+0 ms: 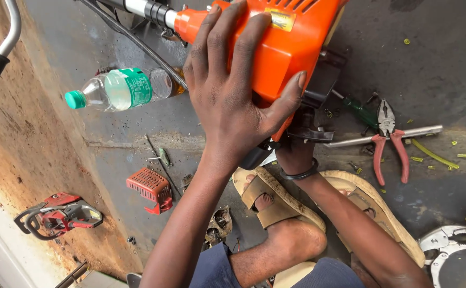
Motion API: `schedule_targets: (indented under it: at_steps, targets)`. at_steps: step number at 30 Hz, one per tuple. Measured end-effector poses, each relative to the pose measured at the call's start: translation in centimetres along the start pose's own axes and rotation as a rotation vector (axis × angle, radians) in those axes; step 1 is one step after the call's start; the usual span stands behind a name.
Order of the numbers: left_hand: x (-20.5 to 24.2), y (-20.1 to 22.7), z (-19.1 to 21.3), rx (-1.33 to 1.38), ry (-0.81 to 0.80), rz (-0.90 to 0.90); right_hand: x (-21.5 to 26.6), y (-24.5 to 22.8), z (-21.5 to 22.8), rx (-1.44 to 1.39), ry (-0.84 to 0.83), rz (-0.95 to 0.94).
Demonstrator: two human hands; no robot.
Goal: The person sits on the ground repairing an orange brush cutter, working on the engine housing near the pull starter. They use pliers and a screwdriver on the engine parts, hold the machine steady with one hand while working with the other, and handle small engine components laid out on the floor.
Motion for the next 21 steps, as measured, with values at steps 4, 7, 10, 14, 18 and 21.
schedule_targets:
  at_steps: [4,7,10,14,18,21]
  targets:
    - [0.2,-0.2,0.0,-0.002,-0.022,0.019,0.4,0.0,0.2,-0.130,-0.038,-0.016]
    - [-0.2,-0.1,0.2,0.000,-0.002,0.004,0.0,-0.9,0.3,-0.002,-0.036,0.088]
    - [-0.2,-0.2,0.4,0.014,0.013,0.025,-0.5,-1.7,0.0,0.137,-0.008,0.131]
    - [0.2,-0.2,0.2,0.046,0.023,0.023,-1.1,-2.1,0.2,-0.207,0.047,0.034]
    - [-0.1,0.0,0.5,0.033,-0.017,0.050,0.8,2.1,-0.4,-0.362,0.095,-0.128]
    - [-0.1,-0.2,0.7,0.018,-0.011,0.047,0.1,1.1,0.3,-0.249,0.017,-0.147]
Point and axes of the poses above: each hand's wrist, its own x-axis away from the middle knuckle, its own z-axis out of the back of the hand, y = z × x, the point moved 6 cm from there along -x, towards the middle knuckle, and after that the axes turned 10 degrees about -x, right-handed, at the moved point
